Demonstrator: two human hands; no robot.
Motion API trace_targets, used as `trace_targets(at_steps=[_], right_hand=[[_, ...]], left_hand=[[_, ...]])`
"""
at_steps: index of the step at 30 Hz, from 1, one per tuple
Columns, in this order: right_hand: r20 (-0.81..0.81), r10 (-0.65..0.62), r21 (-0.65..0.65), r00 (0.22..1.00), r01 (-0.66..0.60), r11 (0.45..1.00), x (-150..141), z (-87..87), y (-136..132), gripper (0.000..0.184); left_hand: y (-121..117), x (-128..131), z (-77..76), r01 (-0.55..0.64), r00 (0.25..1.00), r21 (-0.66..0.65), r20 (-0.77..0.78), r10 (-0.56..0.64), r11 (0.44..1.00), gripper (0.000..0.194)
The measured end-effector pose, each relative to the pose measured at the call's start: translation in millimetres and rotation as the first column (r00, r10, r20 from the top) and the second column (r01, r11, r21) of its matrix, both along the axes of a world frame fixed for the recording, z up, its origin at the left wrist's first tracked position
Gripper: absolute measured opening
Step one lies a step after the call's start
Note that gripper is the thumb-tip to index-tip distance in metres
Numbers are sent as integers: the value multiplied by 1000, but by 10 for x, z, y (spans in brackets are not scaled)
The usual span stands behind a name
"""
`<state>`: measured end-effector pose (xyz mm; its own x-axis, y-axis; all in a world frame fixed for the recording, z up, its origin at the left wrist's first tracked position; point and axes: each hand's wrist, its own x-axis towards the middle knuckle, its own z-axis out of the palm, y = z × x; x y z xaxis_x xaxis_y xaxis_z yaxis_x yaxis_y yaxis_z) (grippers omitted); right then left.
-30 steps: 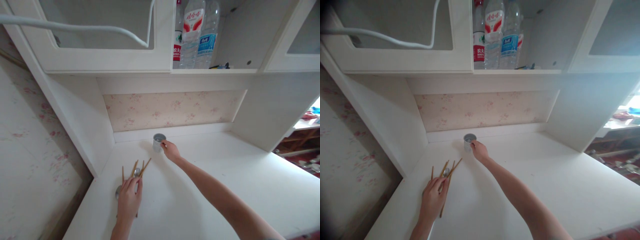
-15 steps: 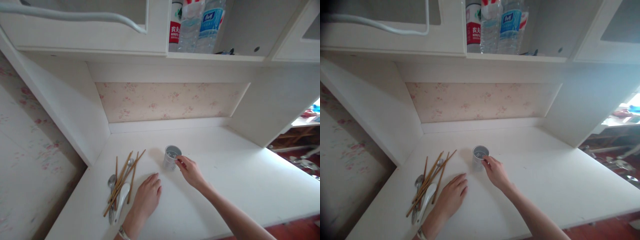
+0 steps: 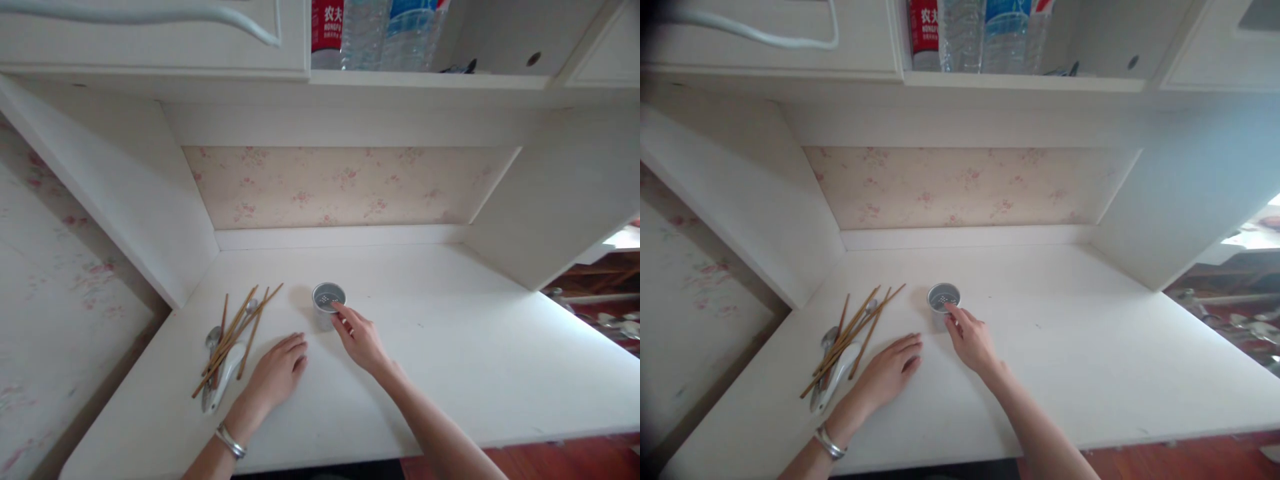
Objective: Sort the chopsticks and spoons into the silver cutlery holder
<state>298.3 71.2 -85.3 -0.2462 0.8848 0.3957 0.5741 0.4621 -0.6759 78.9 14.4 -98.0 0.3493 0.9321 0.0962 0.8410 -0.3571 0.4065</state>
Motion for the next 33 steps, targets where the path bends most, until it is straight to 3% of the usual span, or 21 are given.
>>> trace_targets(at_steps=[3, 7, 9, 12, 16, 22, 26, 31, 33], right_hand=[[-63, -35, -47, 997, 32, 998, 82, -140, -22, 38], [-117, -156, -131, 981, 140, 981, 215, -305, 22, 37], [-139, -173, -140, 975, 153, 978, 239, -345, 66, 39], [-143, -168, -145, 975, 147, 978, 220, -361, 114, 39], [-124, -139, -155, 982, 120, 981, 200, -360, 123, 37], [-126, -137, -178, 983, 113, 977, 241, -372, 130, 35], [-140, -155, -158, 978, 133, 978, 243, -362, 145, 34], [-165, -165, -166, 972, 137, 976, 240, -331, 139, 33], [-171, -168, -172, 971, 139, 975, 240, -325, 139, 33]], left_hand=[[-51, -22, 83, -22, 999, -33, 32, 23, 999, 33], [-6, -165, 316, -124, 992, 7, 20, 123, 992, 33], [96, -298, 427, -217, 974, 63, -58, 221, 974, 34], [297, -519, 511, -391, 885, 110, -227, 406, 914, 29], [504, -718, 474, -493, 794, 57, -378, 476, 868, 28], [651, -754, 375, -501, 778, 16, -430, 458, 865, 28], [714, -709, 396, -489, 785, 23, -425, 451, 872, 34], [824, -659, 619, -453, 809, 86, -379, 449, 888, 39], [889, -603, 771, -405, 867, 144, -251, 430, 903, 38]])
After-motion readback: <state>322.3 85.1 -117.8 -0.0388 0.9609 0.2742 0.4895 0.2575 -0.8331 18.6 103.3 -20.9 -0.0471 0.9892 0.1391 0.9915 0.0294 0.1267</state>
